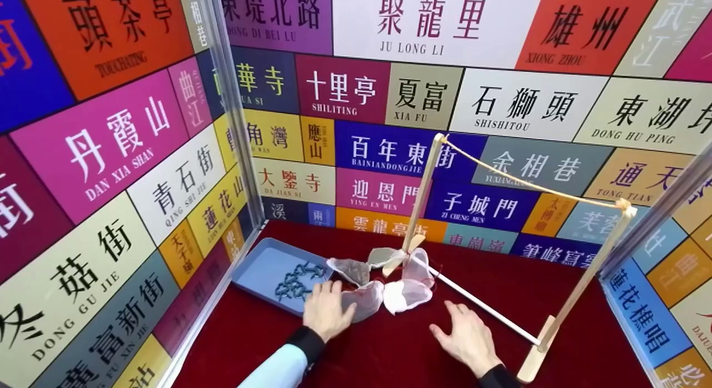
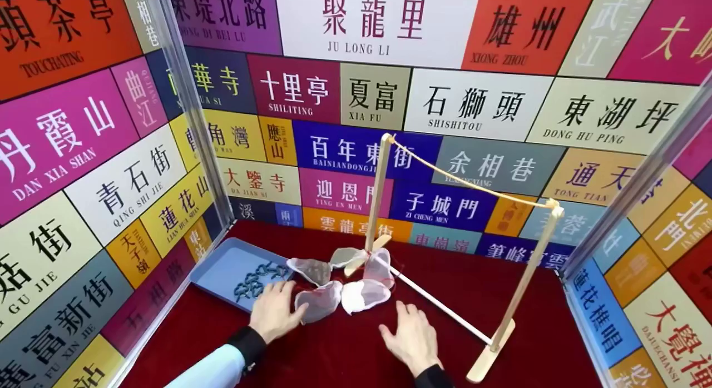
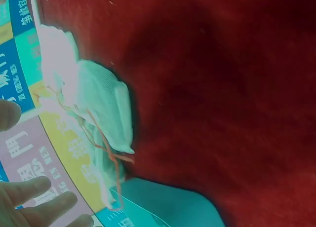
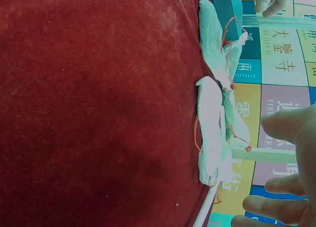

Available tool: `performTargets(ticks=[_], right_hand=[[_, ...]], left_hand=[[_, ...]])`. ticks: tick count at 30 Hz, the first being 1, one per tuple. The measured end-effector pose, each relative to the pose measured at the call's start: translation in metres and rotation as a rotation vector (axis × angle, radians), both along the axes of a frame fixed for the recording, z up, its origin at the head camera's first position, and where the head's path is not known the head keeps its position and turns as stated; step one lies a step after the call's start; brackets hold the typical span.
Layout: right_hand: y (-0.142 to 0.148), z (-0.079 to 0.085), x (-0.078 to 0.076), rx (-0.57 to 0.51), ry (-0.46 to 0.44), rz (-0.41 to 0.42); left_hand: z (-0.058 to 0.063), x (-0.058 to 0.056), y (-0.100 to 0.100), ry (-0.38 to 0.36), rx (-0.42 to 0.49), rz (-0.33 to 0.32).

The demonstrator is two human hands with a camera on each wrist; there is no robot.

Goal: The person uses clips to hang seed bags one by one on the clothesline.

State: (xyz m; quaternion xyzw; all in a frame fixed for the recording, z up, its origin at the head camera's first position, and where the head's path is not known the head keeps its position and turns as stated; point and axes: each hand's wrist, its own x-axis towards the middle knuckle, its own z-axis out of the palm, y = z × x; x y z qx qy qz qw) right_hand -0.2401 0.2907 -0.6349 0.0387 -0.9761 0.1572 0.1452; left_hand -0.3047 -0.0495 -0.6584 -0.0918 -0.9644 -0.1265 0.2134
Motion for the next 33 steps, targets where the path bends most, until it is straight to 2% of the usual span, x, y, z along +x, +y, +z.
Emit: performTargets(ticks=[8, 17, 22, 26, 31, 33], right_hand=[[0.002, -0.005, 0.002, 0.000, -0.007, 0.006], [0.007, -0.005, 0.003, 0.002, -0.031, -0.012], [0.010, -0.005, 0.006, 0.006, -0.052, -0.020], [0.012, -0.004, 0.009, 0.008, -0.053, -0.026], [0.014, -0.007, 0.011, 0.011, -0.034, -0.019], [0.014, -0.009, 0.012, 0.012, -0.028, -0.010]], left_hand=[[-0.005, -0.016, -0.030, -0.004, 0.052, 0.048], [-0.004, -0.046, -0.058, -0.082, 0.072, 0.102], [-0.007, -0.059, -0.070, -0.128, 0.075, 0.141], [-0.013, -0.070, -0.080, -0.225, 0.117, 0.176], [-0.023, -0.080, -0.098, -0.434, 0.213, 0.194], [-0.025, -0.081, -0.105, -0.501, 0.217, 0.205]])
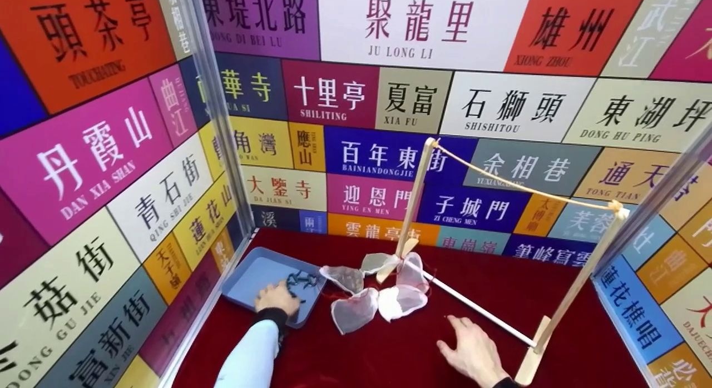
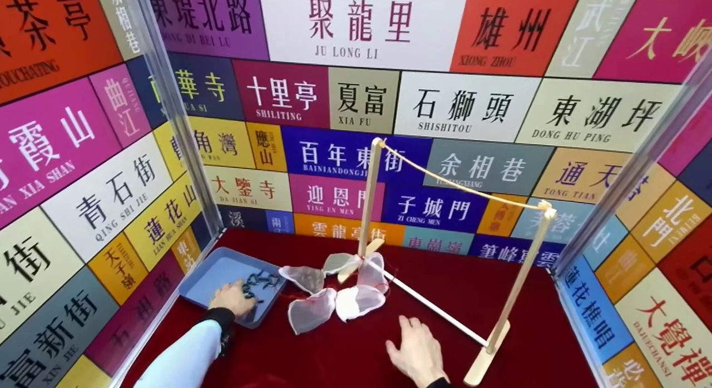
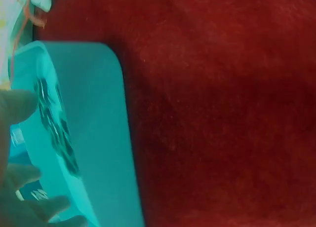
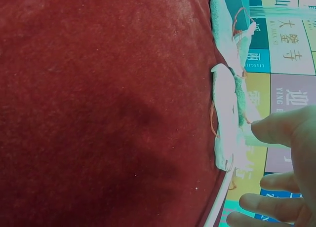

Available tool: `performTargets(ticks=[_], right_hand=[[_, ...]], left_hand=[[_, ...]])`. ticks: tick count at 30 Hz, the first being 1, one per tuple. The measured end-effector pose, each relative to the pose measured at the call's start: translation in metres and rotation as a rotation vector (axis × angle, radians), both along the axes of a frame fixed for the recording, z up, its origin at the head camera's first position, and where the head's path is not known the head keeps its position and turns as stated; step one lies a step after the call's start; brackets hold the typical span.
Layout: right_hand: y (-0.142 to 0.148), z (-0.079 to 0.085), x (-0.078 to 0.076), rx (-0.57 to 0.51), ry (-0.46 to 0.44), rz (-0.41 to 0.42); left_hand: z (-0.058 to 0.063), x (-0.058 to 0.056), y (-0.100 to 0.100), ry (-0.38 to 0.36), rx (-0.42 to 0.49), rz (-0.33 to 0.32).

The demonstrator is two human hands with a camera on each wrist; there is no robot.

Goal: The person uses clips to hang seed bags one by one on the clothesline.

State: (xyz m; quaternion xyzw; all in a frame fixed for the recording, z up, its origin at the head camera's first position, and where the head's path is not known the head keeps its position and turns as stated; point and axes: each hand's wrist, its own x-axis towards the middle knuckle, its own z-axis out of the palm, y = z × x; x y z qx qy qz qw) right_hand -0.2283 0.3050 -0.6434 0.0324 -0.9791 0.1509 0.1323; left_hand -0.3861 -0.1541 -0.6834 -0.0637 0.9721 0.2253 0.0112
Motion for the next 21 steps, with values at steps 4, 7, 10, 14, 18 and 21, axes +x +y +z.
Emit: performTargets(ticks=[4, 7, 10, 14, 18, 21], right_hand=[[0.001, -0.003, 0.001, 0.007, 0.006, 0.008], [0.001, -0.004, 0.002, 0.013, 0.010, 0.001], [-0.002, -0.006, 0.004, 0.010, 0.010, 0.006], [-0.007, -0.007, 0.005, 0.004, 0.009, 0.019], [-0.010, -0.007, 0.003, 0.009, 0.006, 0.023], [-0.011, -0.006, 0.001, 0.009, -0.001, 0.018]], left_hand=[[-0.003, 0.001, -0.004, -0.041, -0.039, -0.005], [-0.005, 0.002, -0.003, 0.002, -0.071, -0.012], [-0.007, 0.002, -0.001, 0.056, -0.061, 0.005], [-0.010, 0.003, 0.001, 0.105, -0.017, 0.020], [-0.028, -0.009, -0.005, 0.153, -0.007, 0.015], [-0.026, -0.011, -0.007, 0.177, -0.004, 0.013]])
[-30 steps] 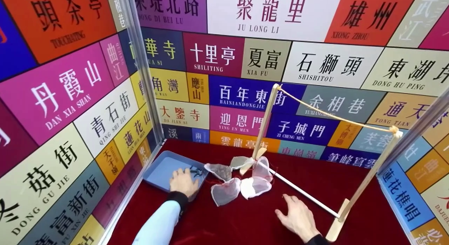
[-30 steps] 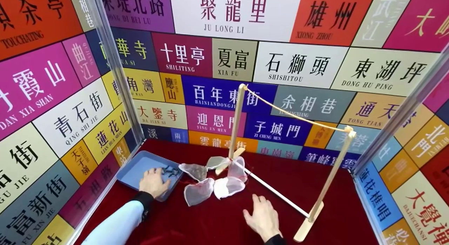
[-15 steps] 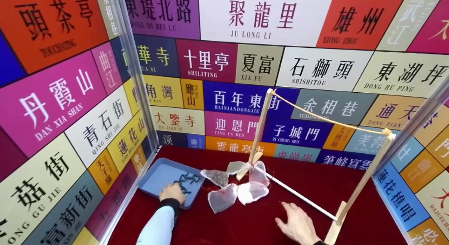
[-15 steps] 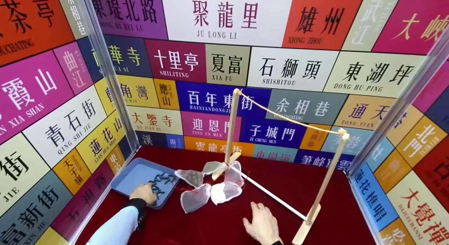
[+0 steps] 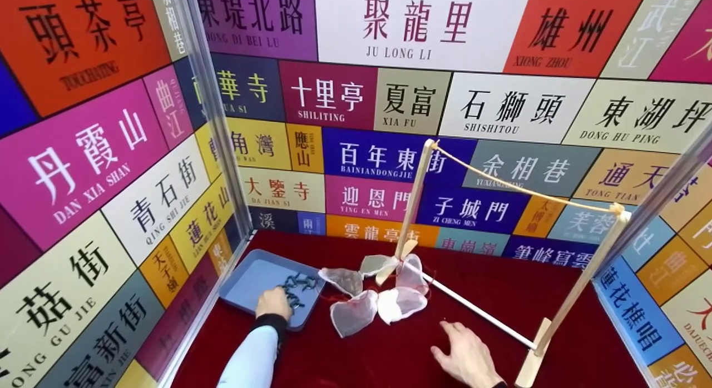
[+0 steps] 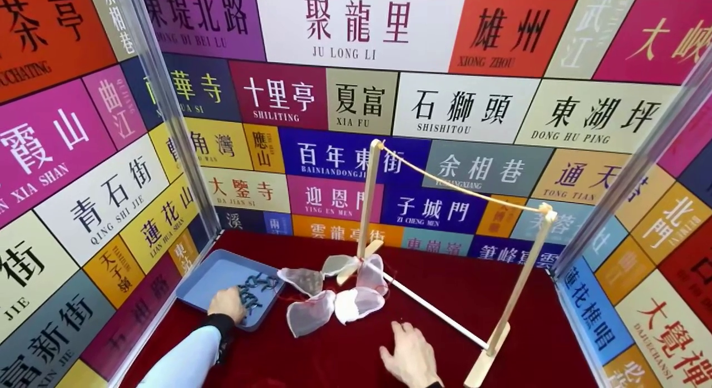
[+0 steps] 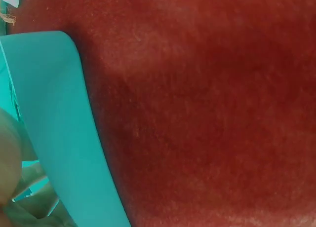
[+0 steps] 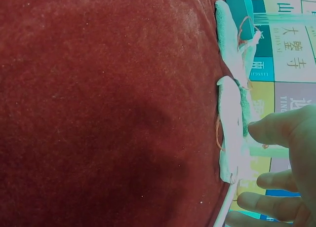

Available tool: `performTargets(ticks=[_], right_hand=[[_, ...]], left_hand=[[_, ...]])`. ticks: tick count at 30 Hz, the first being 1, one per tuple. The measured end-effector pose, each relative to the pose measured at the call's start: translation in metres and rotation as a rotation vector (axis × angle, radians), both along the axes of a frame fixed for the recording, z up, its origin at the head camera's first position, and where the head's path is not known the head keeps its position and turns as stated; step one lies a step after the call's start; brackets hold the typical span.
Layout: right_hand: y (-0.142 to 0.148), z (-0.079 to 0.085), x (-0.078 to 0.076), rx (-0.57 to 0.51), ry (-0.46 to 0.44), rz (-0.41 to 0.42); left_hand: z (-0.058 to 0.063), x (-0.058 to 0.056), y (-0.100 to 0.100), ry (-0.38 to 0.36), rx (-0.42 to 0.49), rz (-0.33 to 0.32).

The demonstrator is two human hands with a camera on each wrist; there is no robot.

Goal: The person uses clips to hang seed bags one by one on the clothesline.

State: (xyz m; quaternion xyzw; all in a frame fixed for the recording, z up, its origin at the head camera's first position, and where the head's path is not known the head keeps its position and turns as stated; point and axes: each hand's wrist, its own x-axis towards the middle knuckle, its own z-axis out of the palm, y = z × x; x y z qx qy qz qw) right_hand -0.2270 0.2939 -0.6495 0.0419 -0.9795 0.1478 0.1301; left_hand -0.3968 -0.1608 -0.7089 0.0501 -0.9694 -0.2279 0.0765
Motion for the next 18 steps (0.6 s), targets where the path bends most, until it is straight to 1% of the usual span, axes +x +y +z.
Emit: performTargets(ticks=[3, 6, 9, 10, 13, 16, 18], right_hand=[[0.000, 0.003, 0.000, -0.003, -0.012, -0.003], [-0.001, 0.004, 0.000, -0.002, -0.018, 0.003], [-0.002, 0.006, 0.001, -0.001, -0.020, 0.011], [-0.002, 0.006, 0.001, 0.000, -0.019, 0.013], [-0.003, 0.009, 0.002, 0.003, -0.020, 0.013], [-0.005, 0.012, 0.001, 0.006, -0.019, 0.015], [-0.006, 0.015, 0.001, 0.005, -0.020, 0.017]], left_hand=[[0.024, 0.012, 0.006, -0.022, 0.021, 0.007], [0.030, 0.013, 0.007, -0.066, 0.032, 0.011], [0.036, 0.013, 0.010, -0.084, 0.036, 0.006], [0.039, 0.013, 0.011, -0.071, 0.038, 0.001], [0.050, 0.013, 0.015, -0.001, 0.050, -0.023], [0.066, 0.012, 0.020, 0.087, 0.077, -0.058], [0.077, 0.011, 0.024, 0.122, 0.116, -0.085]])
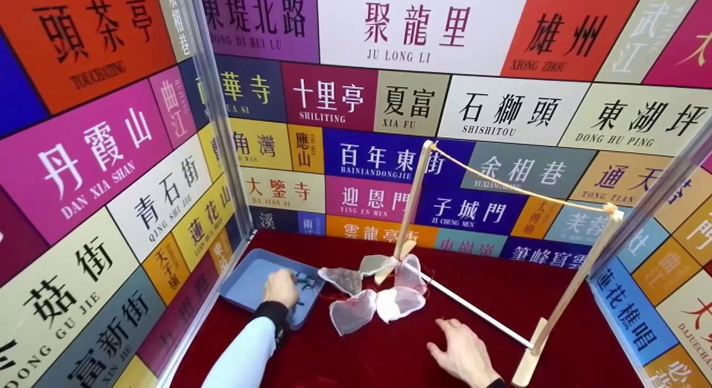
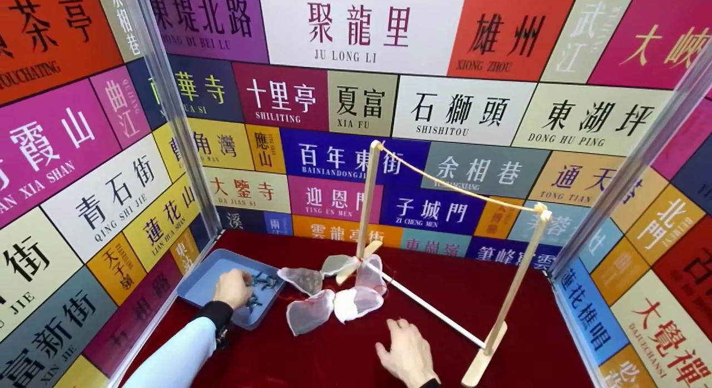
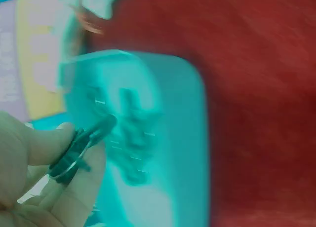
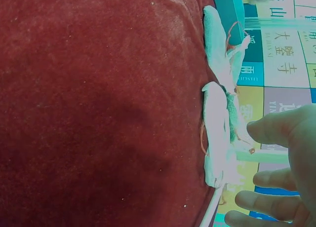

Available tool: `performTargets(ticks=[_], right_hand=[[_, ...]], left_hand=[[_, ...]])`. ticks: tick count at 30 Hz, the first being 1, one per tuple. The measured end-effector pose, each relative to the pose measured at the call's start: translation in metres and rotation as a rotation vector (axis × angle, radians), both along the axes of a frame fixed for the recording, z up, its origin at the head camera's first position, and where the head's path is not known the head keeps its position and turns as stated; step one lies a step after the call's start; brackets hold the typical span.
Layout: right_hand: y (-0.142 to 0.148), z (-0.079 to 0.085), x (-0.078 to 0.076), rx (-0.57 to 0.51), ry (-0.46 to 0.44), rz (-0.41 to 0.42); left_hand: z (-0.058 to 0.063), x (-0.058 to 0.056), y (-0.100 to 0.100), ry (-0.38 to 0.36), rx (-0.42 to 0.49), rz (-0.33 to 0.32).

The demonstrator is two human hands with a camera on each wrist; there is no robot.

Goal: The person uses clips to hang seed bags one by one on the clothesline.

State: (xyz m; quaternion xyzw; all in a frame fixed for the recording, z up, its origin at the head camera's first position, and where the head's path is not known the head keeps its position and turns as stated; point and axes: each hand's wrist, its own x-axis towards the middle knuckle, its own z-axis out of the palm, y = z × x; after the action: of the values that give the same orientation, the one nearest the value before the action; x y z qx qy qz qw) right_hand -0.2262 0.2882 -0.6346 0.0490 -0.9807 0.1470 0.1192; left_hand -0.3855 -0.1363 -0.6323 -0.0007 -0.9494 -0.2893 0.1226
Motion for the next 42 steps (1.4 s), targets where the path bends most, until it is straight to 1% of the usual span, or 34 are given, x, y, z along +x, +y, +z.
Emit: performTargets(ticks=[3, 4, 7, 8, 9, 10, 11, 13, 15, 19, 24, 26, 29, 32, 35, 38, 42], right_hand=[[-0.005, 0.002, -0.002, -0.009, 0.004, 0.012], [-0.006, 0.003, -0.002, -0.012, 0.007, 0.016], [-0.012, 0.005, -0.003, -0.020, 0.023, 0.031], [-0.014, 0.006, -0.003, -0.021, 0.030, 0.035], [-0.015, 0.006, -0.003, -0.021, 0.037, 0.038], [-0.018, 0.007, -0.003, -0.024, 0.042, 0.042], [-0.020, 0.009, -0.003, -0.028, 0.047, 0.046], [-0.024, 0.013, -0.004, -0.038, 0.050, 0.055], [-0.029, 0.018, -0.004, -0.045, 0.058, 0.068], [-0.038, 0.028, -0.005, -0.058, 0.082, 0.093], [-0.053, 0.037, -0.008, -0.120, 0.159, 0.145], [-0.061, 0.040, -0.011, -0.157, 0.192, 0.170], [-0.073, 0.043, -0.015, -0.187, 0.223, 0.189], [-0.082, 0.044, -0.019, -0.190, 0.232, 0.176], [-0.087, 0.043, -0.020, -0.177, 0.247, 0.152], [-0.087, 0.041, -0.020, -0.168, 0.273, 0.126], [-0.084, 0.040, -0.017, -0.204, 0.284, 0.072]], left_hand=[[0.010, -0.003, 0.006, 0.075, 0.077, -0.039], [-0.006, -0.017, 0.004, 0.132, 0.122, -0.068], [-0.001, -0.017, 0.016, 0.232, 0.196, -0.105], [0.001, -0.015, 0.021, 0.259, 0.224, -0.119], [0.005, -0.012, 0.027, 0.267, 0.251, -0.124], [0.010, -0.008, 0.033, 0.257, 0.274, -0.124], [0.032, 0.009, 0.046, 0.219, 0.275, -0.101], [0.039, 0.017, 0.059, 0.207, 0.287, -0.104], [0.045, 0.025, 0.071, 0.157, 0.317, -0.101], [0.049, 0.035, 0.093, 0.124, 0.382, -0.131], [0.054, 0.051, 0.122, 0.151, 0.448, -0.207], [0.056, 0.057, 0.134, 0.126, 0.494, -0.242], [0.056, 0.067, 0.152, 0.077, 0.533, -0.261], [0.055, 0.075, 0.166, 0.044, 0.544, -0.270], [0.053, 0.082, 0.176, 0.031, 0.556, -0.283], [0.052, 0.086, 0.182, 0.015, 0.563, -0.280], [0.053, 0.087, 0.184, 0.014, 0.574, -0.260]])
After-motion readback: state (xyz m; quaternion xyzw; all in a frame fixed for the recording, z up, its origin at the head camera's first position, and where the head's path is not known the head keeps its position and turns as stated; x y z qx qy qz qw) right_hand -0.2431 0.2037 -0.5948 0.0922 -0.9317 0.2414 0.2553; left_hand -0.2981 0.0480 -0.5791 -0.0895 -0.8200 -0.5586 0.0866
